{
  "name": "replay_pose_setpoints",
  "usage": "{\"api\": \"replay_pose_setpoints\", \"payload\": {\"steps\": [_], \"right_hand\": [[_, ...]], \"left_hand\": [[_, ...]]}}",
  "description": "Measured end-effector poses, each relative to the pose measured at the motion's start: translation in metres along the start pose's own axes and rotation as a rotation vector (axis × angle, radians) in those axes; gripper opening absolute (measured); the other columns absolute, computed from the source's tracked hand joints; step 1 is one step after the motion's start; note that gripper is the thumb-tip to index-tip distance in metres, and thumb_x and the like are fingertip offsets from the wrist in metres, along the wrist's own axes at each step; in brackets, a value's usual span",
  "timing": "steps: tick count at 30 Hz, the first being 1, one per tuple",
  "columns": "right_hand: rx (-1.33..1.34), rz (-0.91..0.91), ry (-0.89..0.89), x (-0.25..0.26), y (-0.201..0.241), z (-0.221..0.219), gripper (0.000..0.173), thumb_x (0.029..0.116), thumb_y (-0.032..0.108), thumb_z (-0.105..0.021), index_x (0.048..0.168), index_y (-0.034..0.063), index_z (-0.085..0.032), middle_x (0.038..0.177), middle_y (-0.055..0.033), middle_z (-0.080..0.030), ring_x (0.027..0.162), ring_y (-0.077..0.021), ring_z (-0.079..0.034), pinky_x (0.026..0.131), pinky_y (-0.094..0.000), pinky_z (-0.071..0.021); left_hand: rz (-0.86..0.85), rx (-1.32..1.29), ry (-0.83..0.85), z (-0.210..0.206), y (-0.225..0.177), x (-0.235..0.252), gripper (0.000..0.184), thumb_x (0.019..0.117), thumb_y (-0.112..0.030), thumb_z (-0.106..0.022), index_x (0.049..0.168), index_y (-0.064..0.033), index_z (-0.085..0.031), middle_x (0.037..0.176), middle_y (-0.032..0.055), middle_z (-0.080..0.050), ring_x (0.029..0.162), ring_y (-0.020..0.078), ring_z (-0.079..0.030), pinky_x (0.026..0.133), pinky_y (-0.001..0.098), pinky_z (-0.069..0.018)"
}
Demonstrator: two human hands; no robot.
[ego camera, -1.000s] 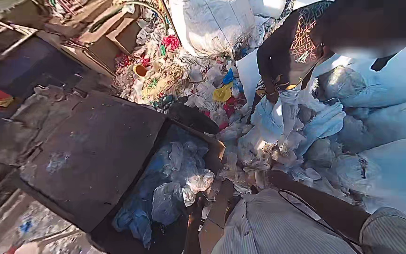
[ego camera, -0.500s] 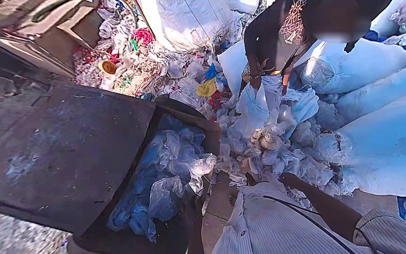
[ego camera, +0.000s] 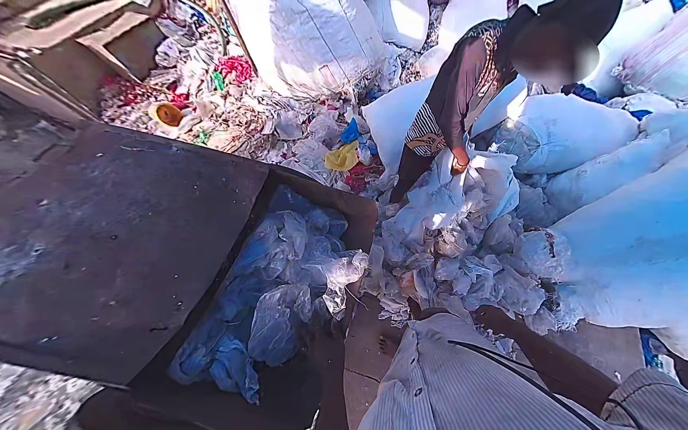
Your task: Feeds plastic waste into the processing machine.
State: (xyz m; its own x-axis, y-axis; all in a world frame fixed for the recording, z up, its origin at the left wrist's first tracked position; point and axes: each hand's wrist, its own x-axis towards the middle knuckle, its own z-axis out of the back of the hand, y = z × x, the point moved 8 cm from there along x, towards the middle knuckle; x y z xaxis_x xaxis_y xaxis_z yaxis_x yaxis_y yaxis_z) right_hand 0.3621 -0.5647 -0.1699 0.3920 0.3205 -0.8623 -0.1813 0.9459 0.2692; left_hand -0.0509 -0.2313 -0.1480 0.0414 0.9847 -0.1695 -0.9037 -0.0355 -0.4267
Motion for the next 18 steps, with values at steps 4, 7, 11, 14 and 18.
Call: {"api": "replay_pose_setpoints", "payload": {"steps": [4,7,11,14,18], "right_hand": [[-0.203,-0.105,0.057,-0.008,-0.032,-0.010,0.043,0.1071,0.037,-0.052,0.127,0.0011,-0.063,0.116,-0.0209,-0.067,0.099,-0.0321,-0.068,0.088,-0.0519,-0.0529],[-0.136,-0.125,0.026,0.006,-0.036,-0.004,0.044,0.1056,0.039,-0.054,0.125,0.0014,-0.064,0.114,-0.0209,-0.069,0.098,-0.0323,-0.069,0.086,-0.0523,-0.0543],[0.112,-0.002,-0.032,0.021,-0.002,0.012,0.042,0.1070,0.036,-0.055,0.133,0.0027,-0.060,0.114,-0.0219,-0.068,0.094,-0.0324,-0.068,0.083,-0.0499,-0.0547],[0.227,0.090,-0.035,0.028,0.025,0.018,0.042,0.1073,0.034,-0.055,0.136,0.0036,-0.057,0.120,-0.0217,-0.066,0.097,-0.0316,-0.068,0.083,-0.0492,-0.0548],[0.274,0.135,-0.011,0.030,0.041,0.023,0.041,0.1071,0.032,-0.055,0.137,0.0037,-0.057,0.122,-0.0220,-0.066,0.100,-0.0326,-0.067,0.083,-0.0498,-0.0546]], "left_hand": [[0.013,0.031,0.011,-0.004,0.005,0.001,0.066,0.1018,-0.056,-0.050,0.156,-0.0189,-0.044,0.168,0.0208,-0.022,0.152,0.0448,-0.029,0.117,0.0633,-0.0324],[0.014,0.039,-0.016,-0.002,0.000,-0.001,0.064,0.1024,-0.053,-0.051,0.156,-0.0180,-0.045,0.169,0.0207,-0.021,0.151,0.0452,-0.030,0.115,0.0626,-0.0357],[0.103,0.048,0.205,0.035,-0.038,-0.016,0.060,0.1083,-0.042,-0.046,0.160,-0.0148,-0.035,0.171,0.0207,-0.011,0.154,0.0450,-0.022,0.118,0.0611,-0.0306],[0.032,0.119,0.008,0.004,-0.009,-0.002,0.059,0.1037,-0.049,-0.051,0.155,-0.0199,-0.046,0.168,0.0205,-0.025,0.152,0.0437,-0.030,0.115,0.0647,-0.0328],[0.048,0.132,0.052,-0.001,-0.004,0.002,0.052,0.1042,-0.047,-0.051,0.149,-0.0200,-0.055,0.168,0.0178,-0.024,0.152,0.0418,-0.031,0.116,0.0643,-0.0327]]}}
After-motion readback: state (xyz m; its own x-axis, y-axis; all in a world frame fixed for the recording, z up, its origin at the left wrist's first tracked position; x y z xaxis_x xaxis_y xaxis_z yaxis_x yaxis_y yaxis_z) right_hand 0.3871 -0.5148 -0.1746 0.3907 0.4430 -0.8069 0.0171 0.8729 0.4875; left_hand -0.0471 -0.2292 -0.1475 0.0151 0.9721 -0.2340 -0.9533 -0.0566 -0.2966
